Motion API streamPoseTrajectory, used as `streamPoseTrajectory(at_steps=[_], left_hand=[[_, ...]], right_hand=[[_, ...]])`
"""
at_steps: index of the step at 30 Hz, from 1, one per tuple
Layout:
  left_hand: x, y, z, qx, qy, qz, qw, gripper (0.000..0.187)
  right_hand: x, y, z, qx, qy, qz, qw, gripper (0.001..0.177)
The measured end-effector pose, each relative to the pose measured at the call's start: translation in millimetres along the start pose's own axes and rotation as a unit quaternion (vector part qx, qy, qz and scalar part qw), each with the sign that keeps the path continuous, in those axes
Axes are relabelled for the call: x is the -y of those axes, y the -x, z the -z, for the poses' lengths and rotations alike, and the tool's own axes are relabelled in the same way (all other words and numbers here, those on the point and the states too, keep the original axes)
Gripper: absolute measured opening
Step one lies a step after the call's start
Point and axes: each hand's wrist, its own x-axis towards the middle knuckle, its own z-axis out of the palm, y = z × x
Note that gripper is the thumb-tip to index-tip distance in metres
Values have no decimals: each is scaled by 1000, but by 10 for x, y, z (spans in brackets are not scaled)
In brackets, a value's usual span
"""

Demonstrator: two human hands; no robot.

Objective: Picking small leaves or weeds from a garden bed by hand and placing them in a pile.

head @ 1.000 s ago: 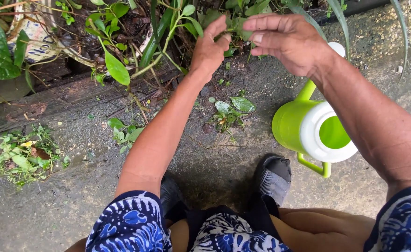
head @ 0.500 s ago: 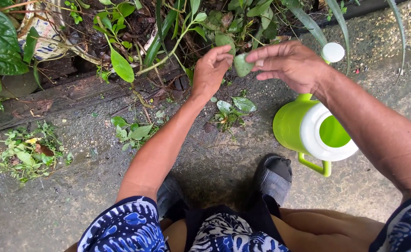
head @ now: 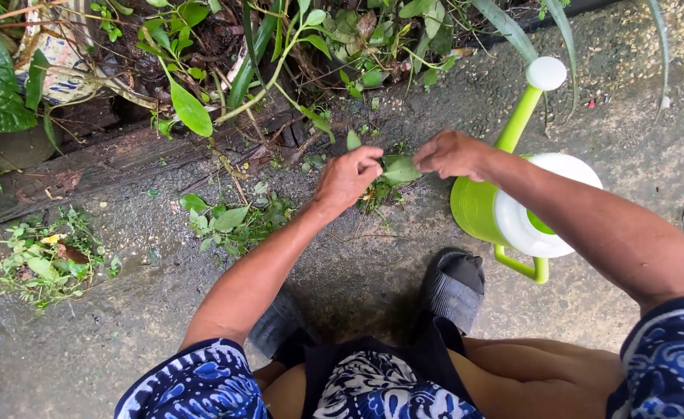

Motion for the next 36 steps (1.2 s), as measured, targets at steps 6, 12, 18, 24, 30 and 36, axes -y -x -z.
streamPoseTrajectory(at_steps=[6, 12, 18, 24, 30, 36], left_hand=[[350, -129, -143, 148, -25, 58, 987, 42], [-778, -223, 352, 58, -6, 88, 994, 39], [-690, -972, 535, -163, 294, 80, 938, 45], [-471, -1410, 622, -190, 395, 161, 884, 43], [-486, -1517, 741, -193, 422, 211, 860, 46], [-369, -1577, 732, -179, 419, 205, 866, 54]], right_hand=[[180, 92, -1, 18, 66, -7, 998, 34], [669, 156, 288, -115, 53, 117, 985, 34], [782, -210, 520, -259, 154, 270, 915, 38], [973, -453, 499, -258, 228, 302, 889, 53], [1197, -666, 481, -197, 276, 289, 895, 59], [1237, -837, 430, -170, 283, 254, 909, 56]])
